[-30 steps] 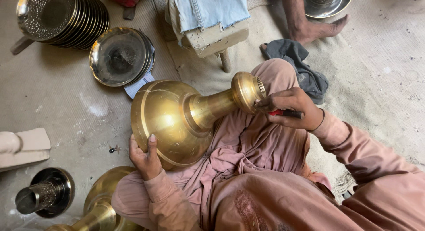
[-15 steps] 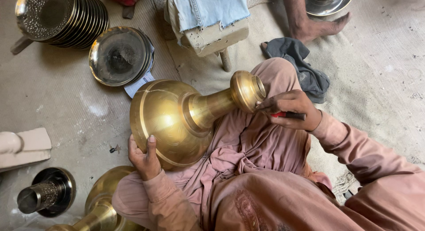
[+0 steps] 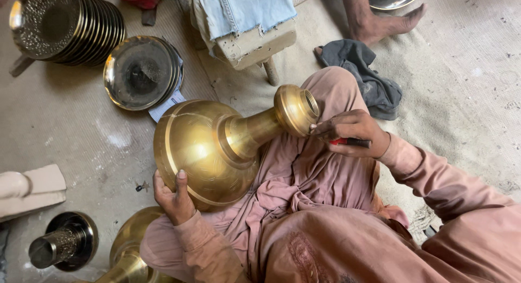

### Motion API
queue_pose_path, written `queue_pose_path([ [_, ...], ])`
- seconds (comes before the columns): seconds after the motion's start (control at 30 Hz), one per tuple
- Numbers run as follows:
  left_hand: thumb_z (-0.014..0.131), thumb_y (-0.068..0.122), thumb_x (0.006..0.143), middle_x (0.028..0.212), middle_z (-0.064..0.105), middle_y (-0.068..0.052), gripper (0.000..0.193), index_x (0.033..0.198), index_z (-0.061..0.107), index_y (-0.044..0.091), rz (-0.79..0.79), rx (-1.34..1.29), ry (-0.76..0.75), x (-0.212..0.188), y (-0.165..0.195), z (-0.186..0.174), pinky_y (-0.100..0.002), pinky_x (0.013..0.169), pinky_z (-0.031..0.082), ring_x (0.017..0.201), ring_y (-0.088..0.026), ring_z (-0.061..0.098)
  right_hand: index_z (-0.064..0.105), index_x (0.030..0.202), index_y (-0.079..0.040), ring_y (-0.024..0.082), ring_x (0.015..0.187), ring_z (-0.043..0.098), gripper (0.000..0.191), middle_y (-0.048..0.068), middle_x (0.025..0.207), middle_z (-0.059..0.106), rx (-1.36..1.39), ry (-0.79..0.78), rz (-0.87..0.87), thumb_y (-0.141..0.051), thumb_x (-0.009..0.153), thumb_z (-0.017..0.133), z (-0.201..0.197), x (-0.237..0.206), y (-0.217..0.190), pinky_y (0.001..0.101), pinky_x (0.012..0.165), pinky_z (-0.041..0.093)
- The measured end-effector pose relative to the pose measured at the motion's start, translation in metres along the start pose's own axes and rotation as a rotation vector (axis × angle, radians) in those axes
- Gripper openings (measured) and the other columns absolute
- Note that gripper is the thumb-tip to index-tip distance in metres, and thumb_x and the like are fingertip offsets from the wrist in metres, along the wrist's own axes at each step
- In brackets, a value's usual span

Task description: The person sits on the floor and uses a small red-handled tool to engrave or polish the surface of a brass lamp base. They rotate the object to access different areas and continue the detailed work throughout the clip.

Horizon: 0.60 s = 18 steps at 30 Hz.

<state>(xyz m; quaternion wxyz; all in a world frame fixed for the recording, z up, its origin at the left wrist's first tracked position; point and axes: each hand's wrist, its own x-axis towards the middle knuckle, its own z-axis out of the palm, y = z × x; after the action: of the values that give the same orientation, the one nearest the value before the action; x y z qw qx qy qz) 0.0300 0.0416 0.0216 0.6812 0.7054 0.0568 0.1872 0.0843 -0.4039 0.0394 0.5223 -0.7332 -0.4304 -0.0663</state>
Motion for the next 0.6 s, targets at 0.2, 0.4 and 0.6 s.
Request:
queue_pose_path([
  [0.2,0.075,0.019,0.098,0.130,0.063,-0.009,0.049,0.137,0.055,-0.004,0.006,0.022,0.014,-0.001,-0.003,-0.003,-0.030,0.105,0.048,0.117,-0.017,0.059,0.058,0.085,-0.003,0.027,0.098,0.077,0.016,0.016,0.112,0.074,0.038,0.150,0.095,-0.008,0.089,0.073,0.005,0.012,-0.010,0.0335,0.080,0.060],
  [0.4,0.076,0.021,0.098,0.130,0.063,-0.010,0.051,0.138,0.055,-0.004,0.007,0.021,0.012,-0.001,-0.004,-0.004,-0.030,0.105,0.048,0.118,-0.017,0.059,0.060,0.085,0.000,0.018,0.080,0.075,0.014,0.015,0.108,0.076,-0.019,0.175,0.203,-0.003,0.086,0.073,0.007,0.029,-0.019,0.0291,0.071,0.056],
  [0.6,0.076,0.022,0.097,0.131,0.064,-0.012,0.053,0.139,0.054,-0.003,-0.008,0.034,0.013,-0.001,-0.002,-0.002,-0.033,0.105,0.051,0.119,-0.018,0.061,0.064,0.091,-0.001,0.013,0.073,0.067,0.010,0.011,0.096,0.071,0.002,0.216,0.257,-0.003,0.087,0.072,0.005,0.044,-0.027,0.0269,0.067,0.052],
])
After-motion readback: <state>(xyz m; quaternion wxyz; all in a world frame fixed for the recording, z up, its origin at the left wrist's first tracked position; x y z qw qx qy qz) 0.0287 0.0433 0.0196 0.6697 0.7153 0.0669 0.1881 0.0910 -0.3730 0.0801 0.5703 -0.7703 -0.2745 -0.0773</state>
